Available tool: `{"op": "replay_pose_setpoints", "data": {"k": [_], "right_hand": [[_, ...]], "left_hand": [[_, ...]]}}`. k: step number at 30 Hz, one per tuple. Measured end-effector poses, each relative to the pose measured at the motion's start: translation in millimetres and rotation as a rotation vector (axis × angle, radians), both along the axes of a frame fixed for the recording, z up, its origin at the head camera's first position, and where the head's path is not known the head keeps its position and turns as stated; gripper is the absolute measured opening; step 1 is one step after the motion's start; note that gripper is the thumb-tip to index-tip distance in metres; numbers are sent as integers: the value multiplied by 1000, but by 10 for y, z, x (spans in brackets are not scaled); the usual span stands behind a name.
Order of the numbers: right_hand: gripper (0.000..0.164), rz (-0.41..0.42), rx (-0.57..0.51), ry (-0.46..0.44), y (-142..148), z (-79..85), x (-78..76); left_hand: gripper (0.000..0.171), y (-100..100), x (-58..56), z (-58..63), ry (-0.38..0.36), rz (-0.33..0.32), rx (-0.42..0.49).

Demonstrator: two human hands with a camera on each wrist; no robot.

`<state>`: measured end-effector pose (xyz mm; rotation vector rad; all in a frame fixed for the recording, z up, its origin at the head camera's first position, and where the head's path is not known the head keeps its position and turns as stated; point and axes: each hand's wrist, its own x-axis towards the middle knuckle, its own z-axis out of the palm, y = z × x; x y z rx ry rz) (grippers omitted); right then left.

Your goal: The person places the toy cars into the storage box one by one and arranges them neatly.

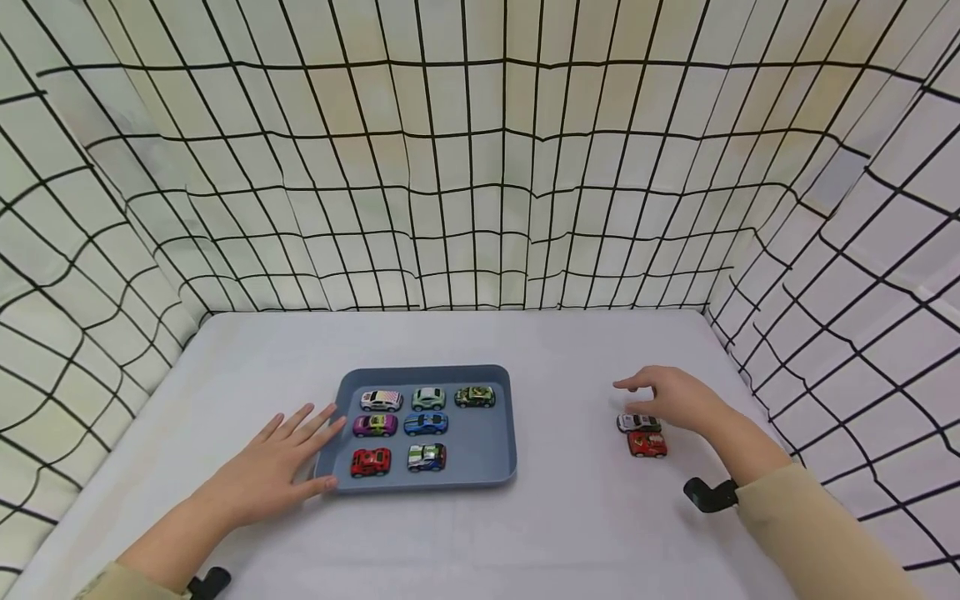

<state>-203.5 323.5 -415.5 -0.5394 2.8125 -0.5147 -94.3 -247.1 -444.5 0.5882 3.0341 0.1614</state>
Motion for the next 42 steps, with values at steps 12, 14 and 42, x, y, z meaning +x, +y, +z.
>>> {"op": "replay_pose_setpoints", "data": {"k": [12, 14, 42], "right_hand": [[37, 23, 29, -177, 128, -43, 8], [37, 20, 41, -189, 129, -50, 3], [34, 70, 65, -179, 128, -129, -55]], "left_hand": [[90, -6, -11, -8, 5, 4, -14], [90, -5, -12, -9, 4, 2, -14], [89, -10, -1, -5, 4, 1, -16]]}}
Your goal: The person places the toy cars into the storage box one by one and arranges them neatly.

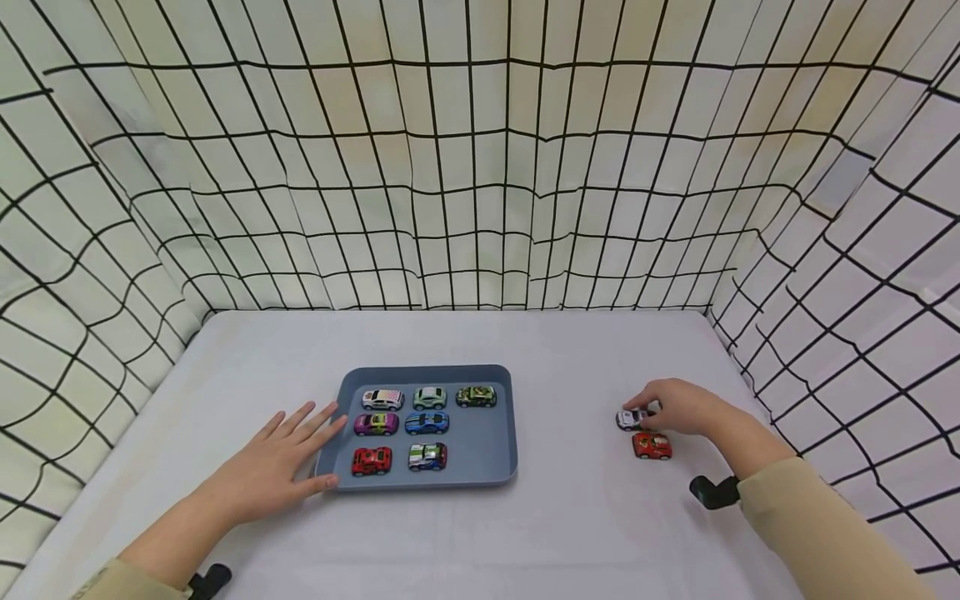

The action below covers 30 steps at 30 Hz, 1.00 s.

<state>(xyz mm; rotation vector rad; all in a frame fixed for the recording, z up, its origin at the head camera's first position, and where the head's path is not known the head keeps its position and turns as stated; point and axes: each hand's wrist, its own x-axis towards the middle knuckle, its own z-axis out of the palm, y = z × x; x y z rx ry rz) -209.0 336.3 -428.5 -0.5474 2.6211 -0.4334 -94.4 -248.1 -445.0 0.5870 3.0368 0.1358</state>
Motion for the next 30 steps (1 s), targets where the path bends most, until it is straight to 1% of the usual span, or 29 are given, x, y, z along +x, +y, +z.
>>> {"op": "replay_pose_setpoints", "data": {"k": [5, 9, 14, 19, 26, 30], "right_hand": [[37, -20, -6, -22, -12, -6, 7], [37, -3, -6, -9, -5, -16, -1], [37, -19, -56, 3, 13, -45, -46], [39, -14, -101, 11, -11, -11, -69], [40, -17, -121, 8, -83, 48, -72], [40, -19, -136, -5, -146, 55, -80]], "left_hand": [[89, 1, 0, -12, -1, 3, -4], [89, -1, -1, -21, 2, 4, -4], [89, -5, -1, -20, 2, 3, 1], [89, -3, 1, -2, 0, 2, 4], [89, 2, 3, -4, -1, 6, 4], [89, 3, 7, 2, -1, 5, 1]]}}
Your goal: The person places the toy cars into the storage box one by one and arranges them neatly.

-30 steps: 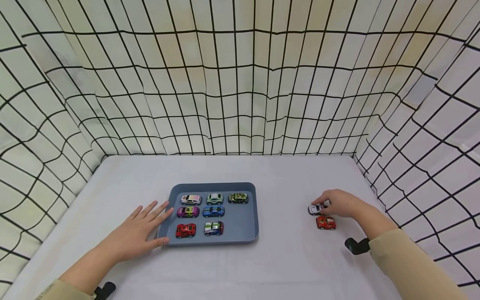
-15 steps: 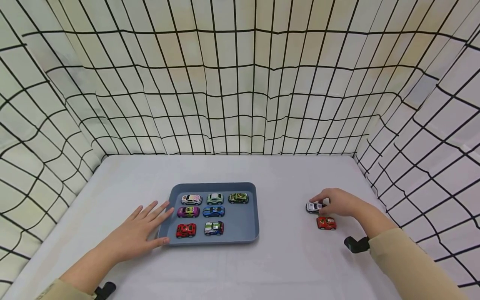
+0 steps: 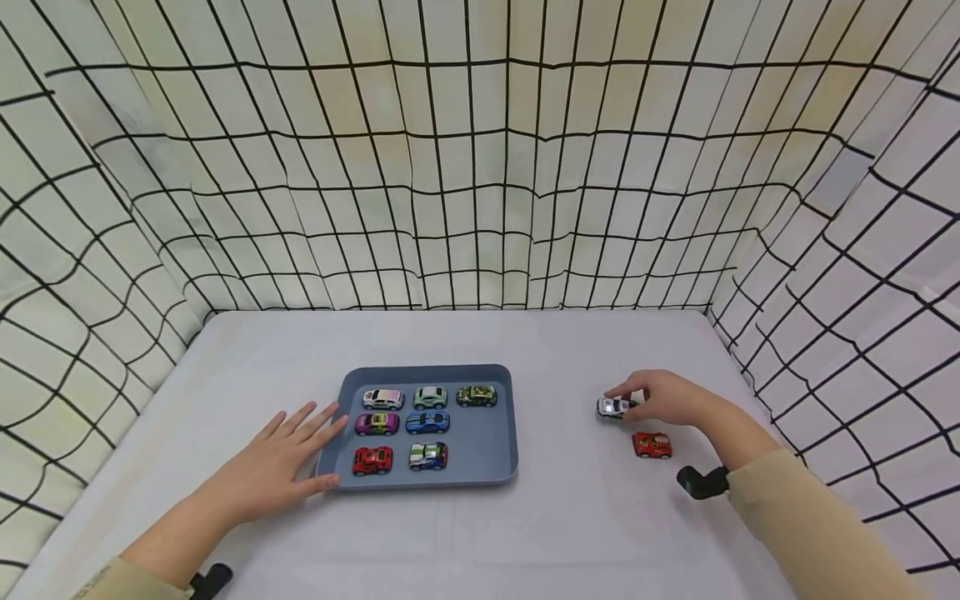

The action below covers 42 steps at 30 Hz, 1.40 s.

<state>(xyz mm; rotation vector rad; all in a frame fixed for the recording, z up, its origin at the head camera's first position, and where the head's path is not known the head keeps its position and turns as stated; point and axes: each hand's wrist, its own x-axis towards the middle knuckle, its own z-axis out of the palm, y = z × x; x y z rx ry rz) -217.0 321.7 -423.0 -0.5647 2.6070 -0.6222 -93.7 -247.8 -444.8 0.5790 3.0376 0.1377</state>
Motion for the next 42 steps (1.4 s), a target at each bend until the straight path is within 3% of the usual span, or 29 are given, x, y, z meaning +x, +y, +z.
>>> {"op": "replay_pose_setpoints", "data": {"k": [8, 19, 27, 33, 42], "right_hand": [[39, 46, -53, -15, -262, 25, -83], [43, 159, -93, -25, -853, 192, -181], [39, 229, -140, -14, -1282, 211, -237], [36, 296, -136, 5, -1590, 242, -233], [37, 316, -86, 25, -1871, 197, -187]], "left_hand": [[88, -13, 6, 38, -4, 1, -4], [89, -16, 3, 5, -12, -1, -3], [90, 9, -9, 10, -11, -2, -12], [90, 14, -10, 12, -9, -2, -7], [91, 9, -3, 24, -9, 4, -6]]}}
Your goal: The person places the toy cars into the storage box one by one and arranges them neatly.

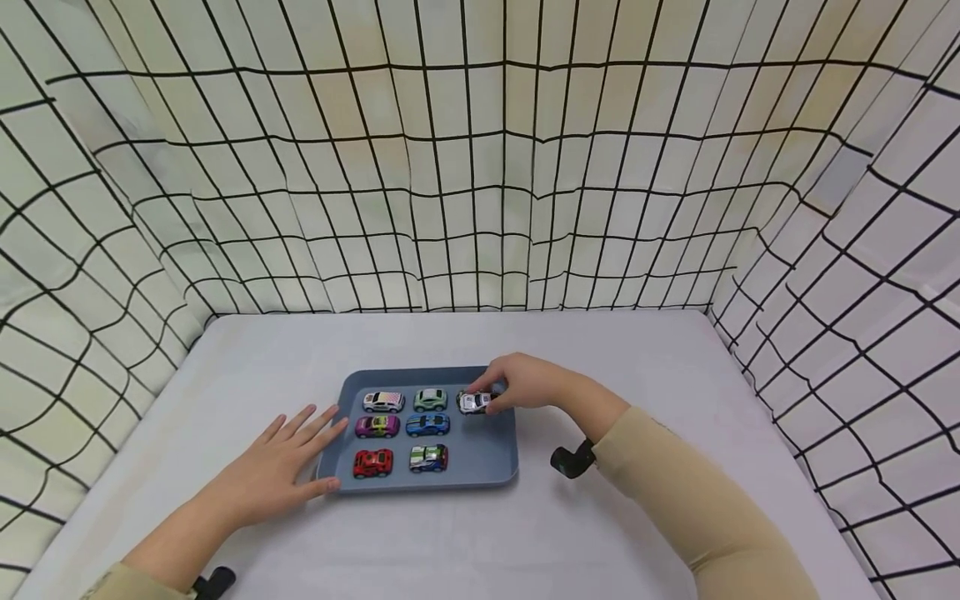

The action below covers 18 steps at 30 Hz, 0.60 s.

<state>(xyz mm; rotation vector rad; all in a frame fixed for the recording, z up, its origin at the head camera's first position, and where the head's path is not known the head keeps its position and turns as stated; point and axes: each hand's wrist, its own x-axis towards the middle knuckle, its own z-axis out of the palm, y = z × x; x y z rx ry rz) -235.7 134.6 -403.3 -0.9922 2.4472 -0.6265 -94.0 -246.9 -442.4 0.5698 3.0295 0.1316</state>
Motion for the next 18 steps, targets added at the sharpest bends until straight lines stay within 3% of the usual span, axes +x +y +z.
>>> {"op": "replay_pose_setpoints", "data": {"k": [7, 18], "right_hand": [[36, 42, 120, 95, -105, -114, 46], [33, 44, 277, 201, -234, -179, 137]], "left_hand": [[92, 6, 0, 2, 1, 1, -5], [92, 5, -9, -16, 5, -3, 2]]}}
